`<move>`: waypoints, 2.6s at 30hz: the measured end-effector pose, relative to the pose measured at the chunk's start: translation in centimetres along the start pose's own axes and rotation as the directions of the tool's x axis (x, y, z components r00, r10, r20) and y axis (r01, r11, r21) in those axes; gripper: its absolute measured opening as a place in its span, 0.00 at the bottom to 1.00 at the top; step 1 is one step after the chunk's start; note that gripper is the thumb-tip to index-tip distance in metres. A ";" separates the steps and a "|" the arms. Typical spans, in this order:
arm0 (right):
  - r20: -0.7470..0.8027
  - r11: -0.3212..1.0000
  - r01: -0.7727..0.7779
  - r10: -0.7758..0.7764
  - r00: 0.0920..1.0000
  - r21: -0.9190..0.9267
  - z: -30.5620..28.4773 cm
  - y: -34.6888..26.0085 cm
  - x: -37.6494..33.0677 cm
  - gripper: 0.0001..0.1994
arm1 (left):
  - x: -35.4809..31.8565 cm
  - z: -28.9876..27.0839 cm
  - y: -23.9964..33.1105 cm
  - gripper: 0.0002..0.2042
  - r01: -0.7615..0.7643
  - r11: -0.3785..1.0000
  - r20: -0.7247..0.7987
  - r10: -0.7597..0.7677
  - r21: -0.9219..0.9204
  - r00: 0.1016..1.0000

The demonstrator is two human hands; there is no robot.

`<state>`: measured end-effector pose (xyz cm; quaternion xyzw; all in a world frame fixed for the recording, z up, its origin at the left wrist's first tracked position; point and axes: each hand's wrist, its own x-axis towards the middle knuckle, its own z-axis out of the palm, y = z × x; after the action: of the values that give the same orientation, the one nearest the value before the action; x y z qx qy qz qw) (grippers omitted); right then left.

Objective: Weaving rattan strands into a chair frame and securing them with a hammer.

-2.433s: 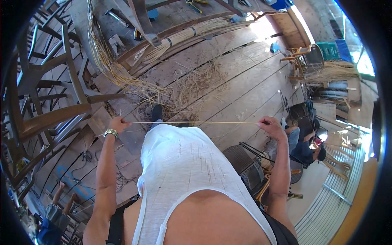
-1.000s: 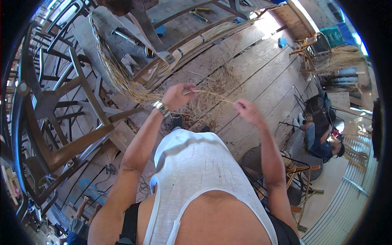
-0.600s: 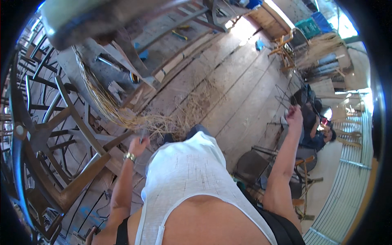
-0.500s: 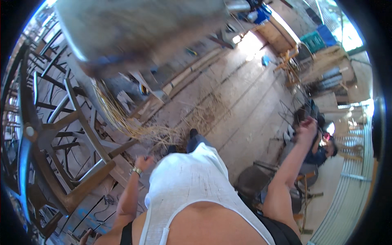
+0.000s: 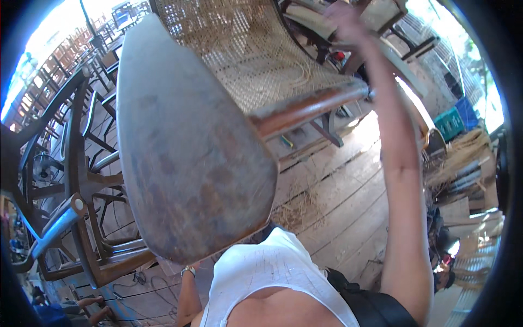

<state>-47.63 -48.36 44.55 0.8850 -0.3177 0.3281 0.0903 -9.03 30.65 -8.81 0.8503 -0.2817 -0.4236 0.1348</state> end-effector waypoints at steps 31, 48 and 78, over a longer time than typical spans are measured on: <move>0.034 0.980 -0.175 0.173 0.984 0.098 3.7 -19.7 -15.0 0.15 | -12.2 12.8 1.1 0.26 0.290 0.915 -0.041 -0.313 -0.279 0.949; 0.314 0.874 -0.472 0.419 0.852 0.116 10.4 -19.4 -42.2 0.17 | -1.9 4.6 7.9 0.17 -0.050 0.868 -0.216 -0.066 -0.494 0.974; 0.719 0.548 -0.833 0.612 0.330 -0.084 -0.8 -48.1 -87.6 0.14 | 16.7 -9.4 23.8 0.19 -0.427 0.903 -0.309 0.421 0.052 0.853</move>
<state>-69.23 33.68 -8.39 0.6988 -0.6364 0.0303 -0.3254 -2.18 1.48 -2.80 0.8222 -0.4332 -0.2457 0.2755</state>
